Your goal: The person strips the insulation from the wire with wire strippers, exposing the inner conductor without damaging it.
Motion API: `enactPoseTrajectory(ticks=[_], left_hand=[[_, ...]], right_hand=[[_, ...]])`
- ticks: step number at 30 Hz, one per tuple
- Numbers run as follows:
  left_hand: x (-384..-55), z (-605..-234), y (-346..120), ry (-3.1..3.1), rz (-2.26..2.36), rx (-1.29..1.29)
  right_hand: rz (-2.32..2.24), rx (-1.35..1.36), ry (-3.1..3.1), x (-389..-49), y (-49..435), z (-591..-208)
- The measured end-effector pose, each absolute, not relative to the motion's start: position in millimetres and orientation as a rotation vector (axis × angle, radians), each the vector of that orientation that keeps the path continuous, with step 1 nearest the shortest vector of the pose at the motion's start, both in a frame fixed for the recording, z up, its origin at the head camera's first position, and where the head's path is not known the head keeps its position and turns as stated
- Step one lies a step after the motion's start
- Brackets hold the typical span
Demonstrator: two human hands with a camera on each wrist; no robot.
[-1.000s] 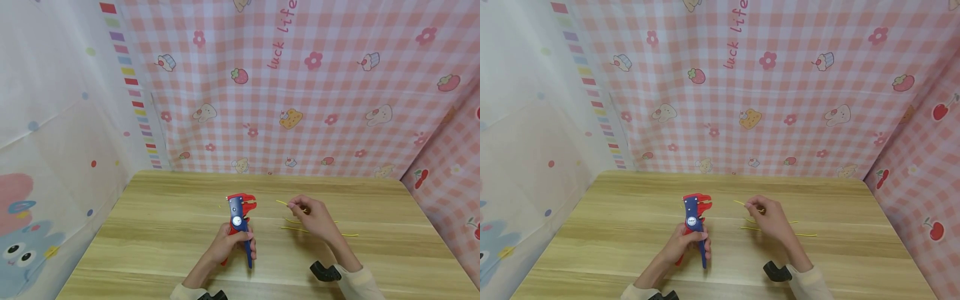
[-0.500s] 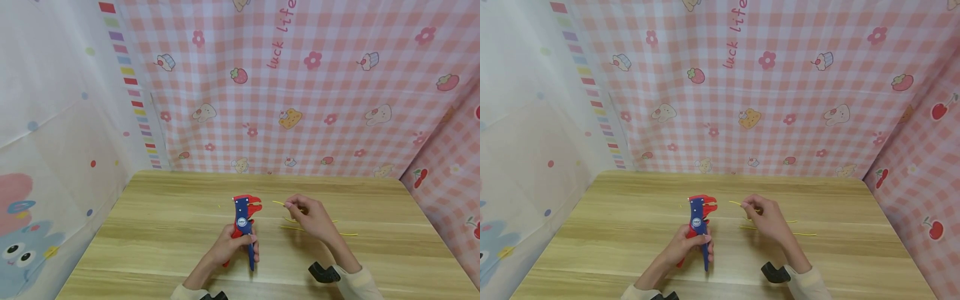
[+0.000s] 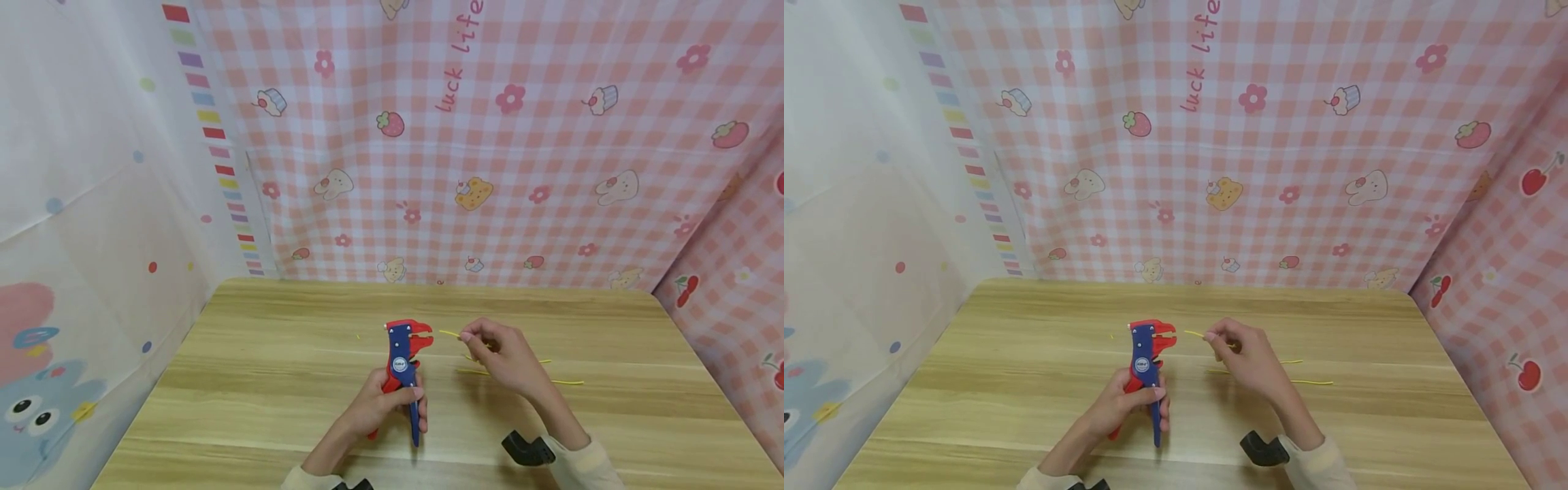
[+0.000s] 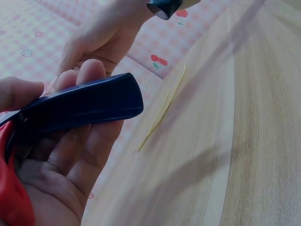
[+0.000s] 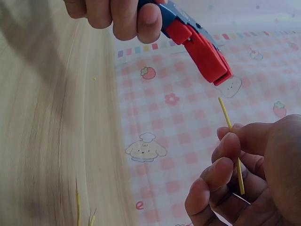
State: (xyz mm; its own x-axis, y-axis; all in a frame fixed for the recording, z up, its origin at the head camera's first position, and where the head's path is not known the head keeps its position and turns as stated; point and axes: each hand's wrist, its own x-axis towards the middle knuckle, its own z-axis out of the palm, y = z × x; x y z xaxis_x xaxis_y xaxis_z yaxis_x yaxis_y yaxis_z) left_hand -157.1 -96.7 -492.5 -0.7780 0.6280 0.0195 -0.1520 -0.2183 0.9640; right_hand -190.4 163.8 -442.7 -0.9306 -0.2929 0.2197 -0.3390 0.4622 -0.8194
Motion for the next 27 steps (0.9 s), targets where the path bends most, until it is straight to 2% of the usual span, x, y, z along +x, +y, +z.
enactPoseTrajectory(ticks=[27], left_hand=[[-150.8, -493.1, -88.6, 1.534, 2.07, 0.632]], right_hand=[[1.451, 0.684, -2.606, -179.3, 154.8, -429.4]])
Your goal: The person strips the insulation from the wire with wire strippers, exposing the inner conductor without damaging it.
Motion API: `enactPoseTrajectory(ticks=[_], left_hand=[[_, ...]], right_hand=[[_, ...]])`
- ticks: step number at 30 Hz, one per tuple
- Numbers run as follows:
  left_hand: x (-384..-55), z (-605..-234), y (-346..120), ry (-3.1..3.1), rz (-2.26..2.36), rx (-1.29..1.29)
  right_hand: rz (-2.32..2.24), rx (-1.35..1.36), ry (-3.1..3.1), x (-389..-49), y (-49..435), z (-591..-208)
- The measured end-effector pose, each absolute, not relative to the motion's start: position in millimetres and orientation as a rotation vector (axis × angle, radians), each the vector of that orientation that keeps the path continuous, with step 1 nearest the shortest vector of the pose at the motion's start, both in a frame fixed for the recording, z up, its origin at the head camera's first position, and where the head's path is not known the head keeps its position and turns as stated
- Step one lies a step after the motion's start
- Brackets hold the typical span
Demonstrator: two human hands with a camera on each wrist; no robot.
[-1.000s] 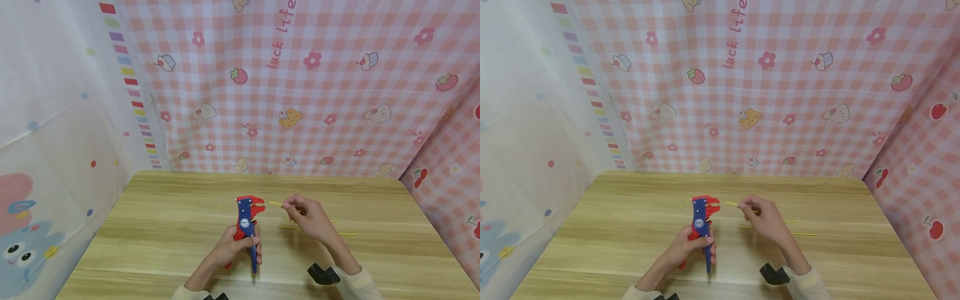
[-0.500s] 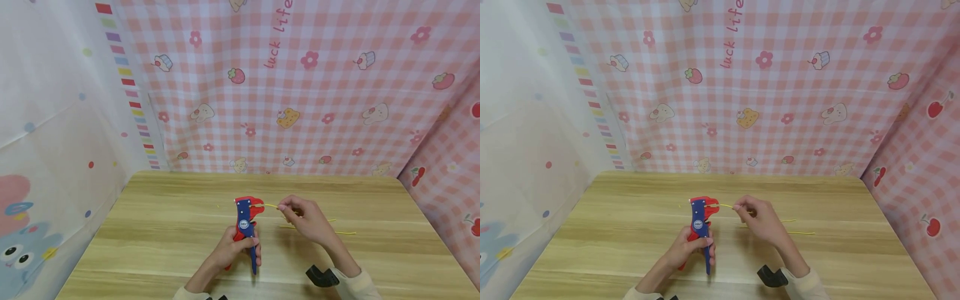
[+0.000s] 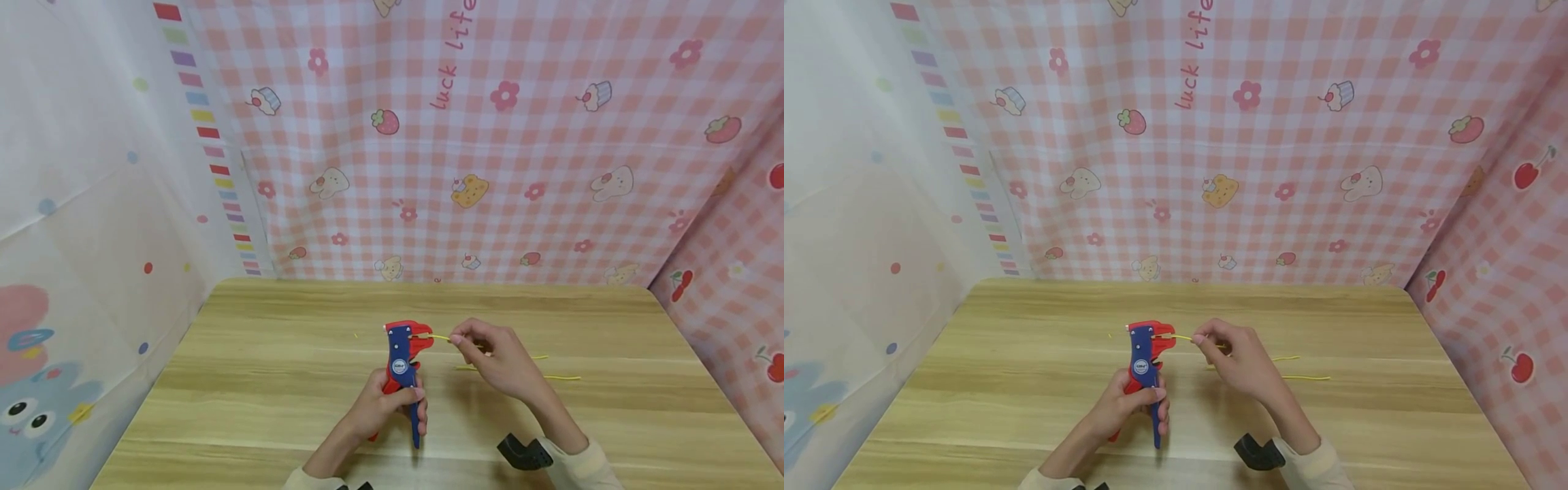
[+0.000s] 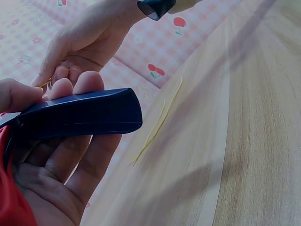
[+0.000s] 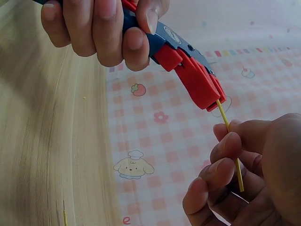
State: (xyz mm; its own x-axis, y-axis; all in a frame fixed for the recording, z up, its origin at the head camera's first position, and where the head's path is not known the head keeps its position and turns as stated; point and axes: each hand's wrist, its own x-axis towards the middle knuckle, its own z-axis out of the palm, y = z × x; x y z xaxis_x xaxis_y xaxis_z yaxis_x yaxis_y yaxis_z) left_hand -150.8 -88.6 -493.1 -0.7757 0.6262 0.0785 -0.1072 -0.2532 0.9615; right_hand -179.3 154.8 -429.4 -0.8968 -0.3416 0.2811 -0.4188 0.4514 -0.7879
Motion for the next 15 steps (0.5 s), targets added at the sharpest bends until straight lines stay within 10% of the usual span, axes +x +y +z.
enactPoseTrajectory(ticks=[15], left_hand=[[-147.1, -490.5, -86.7, 1.535, 2.065, 0.631]], right_hand=[[1.391, 0.672, -2.647, -178.9, 156.0, -429.2]])
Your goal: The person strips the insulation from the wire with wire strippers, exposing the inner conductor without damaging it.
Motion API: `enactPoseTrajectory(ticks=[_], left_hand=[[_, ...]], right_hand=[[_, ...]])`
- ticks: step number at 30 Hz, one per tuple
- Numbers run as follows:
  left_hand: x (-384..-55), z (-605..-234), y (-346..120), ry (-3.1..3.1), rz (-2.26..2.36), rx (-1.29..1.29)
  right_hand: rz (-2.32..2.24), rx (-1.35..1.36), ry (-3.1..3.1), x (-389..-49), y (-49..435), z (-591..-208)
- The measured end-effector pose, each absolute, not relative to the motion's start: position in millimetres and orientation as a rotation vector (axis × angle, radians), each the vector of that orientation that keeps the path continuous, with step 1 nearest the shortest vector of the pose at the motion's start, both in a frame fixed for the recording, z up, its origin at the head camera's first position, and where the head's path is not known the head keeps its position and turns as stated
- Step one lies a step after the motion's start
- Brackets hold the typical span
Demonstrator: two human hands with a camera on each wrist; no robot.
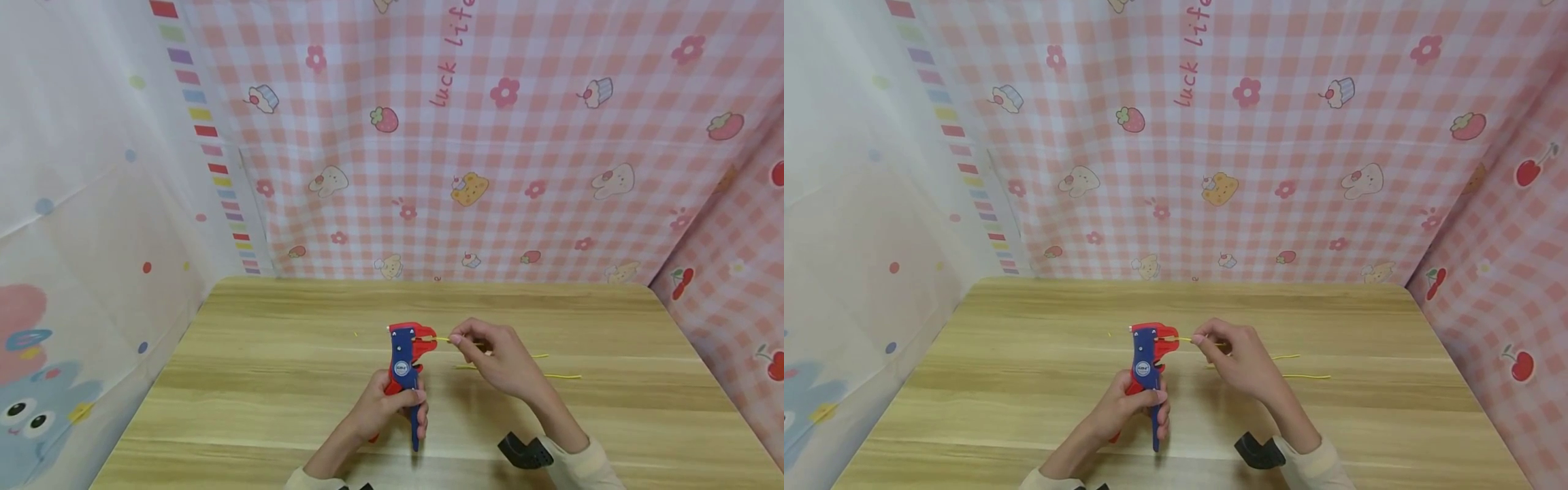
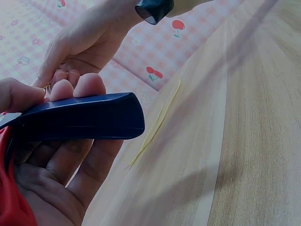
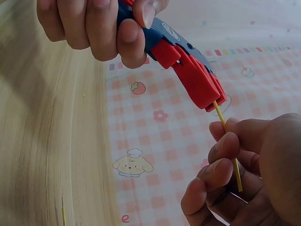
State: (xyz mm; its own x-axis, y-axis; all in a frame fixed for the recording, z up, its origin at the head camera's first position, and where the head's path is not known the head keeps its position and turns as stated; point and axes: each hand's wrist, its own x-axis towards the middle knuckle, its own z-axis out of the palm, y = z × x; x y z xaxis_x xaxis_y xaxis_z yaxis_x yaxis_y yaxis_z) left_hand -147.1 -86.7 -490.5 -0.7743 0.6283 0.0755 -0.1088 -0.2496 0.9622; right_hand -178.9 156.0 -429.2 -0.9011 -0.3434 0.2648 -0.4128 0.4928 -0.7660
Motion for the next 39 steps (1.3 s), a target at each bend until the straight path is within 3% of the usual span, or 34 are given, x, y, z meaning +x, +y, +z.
enactPoseTrajectory(ticks=[39], left_hand=[[-137.1, -483.4, -75.6, 1.641, 2.057, 0.381]], right_hand=[[1.398, 0.663, -2.682, -176.7, 156.8, -426.4]])
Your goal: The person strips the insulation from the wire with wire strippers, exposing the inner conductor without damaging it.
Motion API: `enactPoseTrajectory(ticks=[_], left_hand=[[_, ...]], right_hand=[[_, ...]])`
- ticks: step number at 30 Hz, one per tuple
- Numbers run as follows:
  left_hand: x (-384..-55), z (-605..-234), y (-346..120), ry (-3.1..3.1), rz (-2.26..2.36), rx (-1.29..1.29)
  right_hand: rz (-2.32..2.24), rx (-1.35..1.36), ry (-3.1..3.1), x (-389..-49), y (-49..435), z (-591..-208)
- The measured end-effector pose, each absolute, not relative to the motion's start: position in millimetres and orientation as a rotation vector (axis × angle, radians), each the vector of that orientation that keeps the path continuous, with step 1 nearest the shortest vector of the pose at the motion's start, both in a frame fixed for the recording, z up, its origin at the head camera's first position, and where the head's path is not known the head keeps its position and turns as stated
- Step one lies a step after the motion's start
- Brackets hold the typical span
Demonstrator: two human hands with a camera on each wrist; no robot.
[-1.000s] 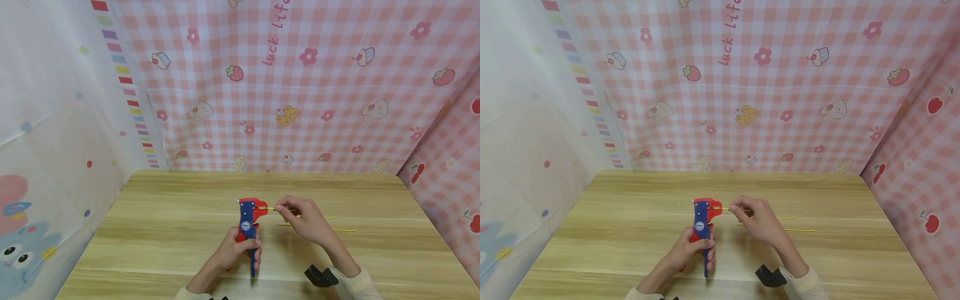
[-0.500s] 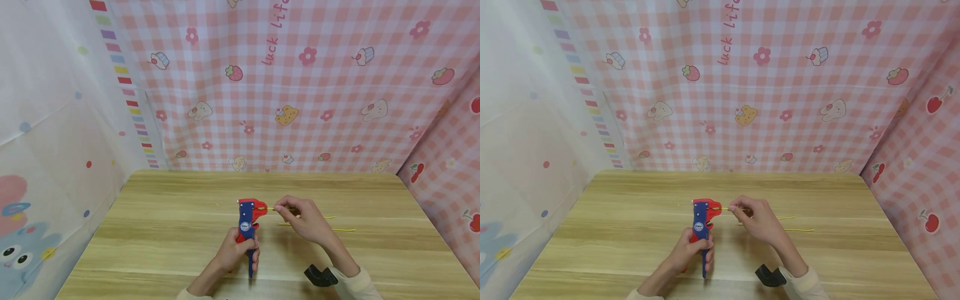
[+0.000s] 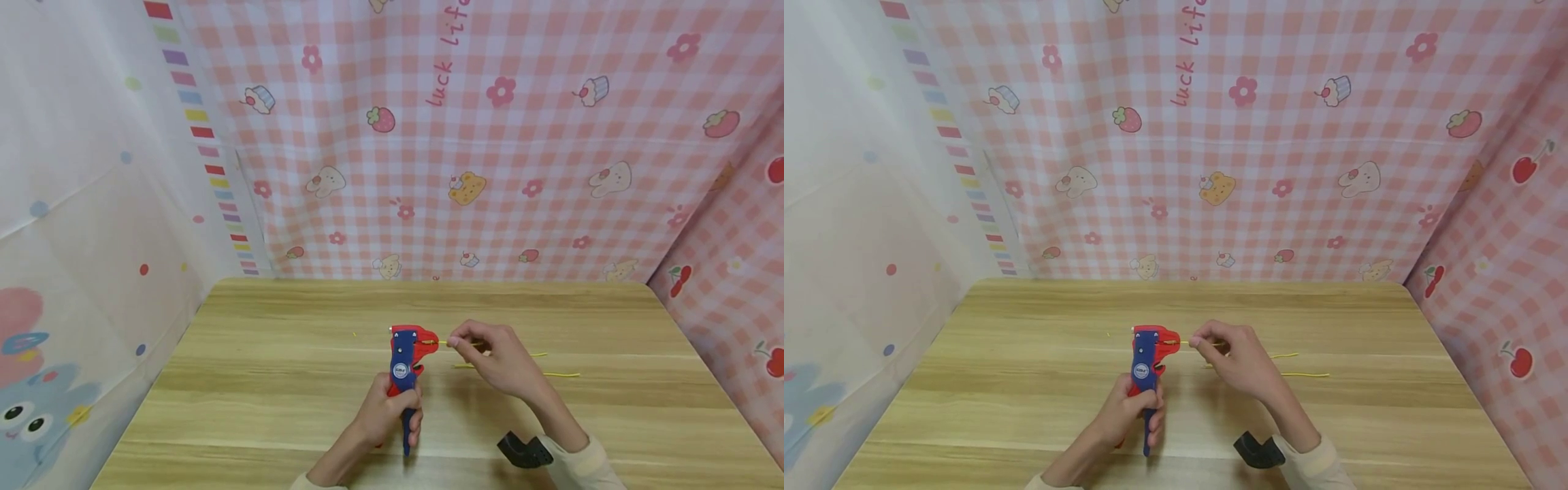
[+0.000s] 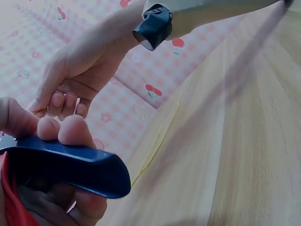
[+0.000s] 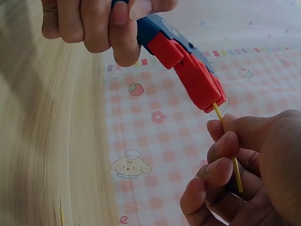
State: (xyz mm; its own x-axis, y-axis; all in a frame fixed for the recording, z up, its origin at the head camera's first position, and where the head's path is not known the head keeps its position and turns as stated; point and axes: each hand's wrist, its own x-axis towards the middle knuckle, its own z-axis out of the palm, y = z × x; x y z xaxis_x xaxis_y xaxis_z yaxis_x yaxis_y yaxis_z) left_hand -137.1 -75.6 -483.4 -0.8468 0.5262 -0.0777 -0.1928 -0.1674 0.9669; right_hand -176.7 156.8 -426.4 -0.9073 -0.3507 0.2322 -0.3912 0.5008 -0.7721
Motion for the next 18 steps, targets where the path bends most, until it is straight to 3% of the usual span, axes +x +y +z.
enactPoseTrajectory(ticks=[18], left_hand=[[-139.8, -489.5, -78.2, 1.597, 2.066, 0.476]], right_hand=[[1.383, 0.645, -2.669, -176.0, 157.1, -425.2]])
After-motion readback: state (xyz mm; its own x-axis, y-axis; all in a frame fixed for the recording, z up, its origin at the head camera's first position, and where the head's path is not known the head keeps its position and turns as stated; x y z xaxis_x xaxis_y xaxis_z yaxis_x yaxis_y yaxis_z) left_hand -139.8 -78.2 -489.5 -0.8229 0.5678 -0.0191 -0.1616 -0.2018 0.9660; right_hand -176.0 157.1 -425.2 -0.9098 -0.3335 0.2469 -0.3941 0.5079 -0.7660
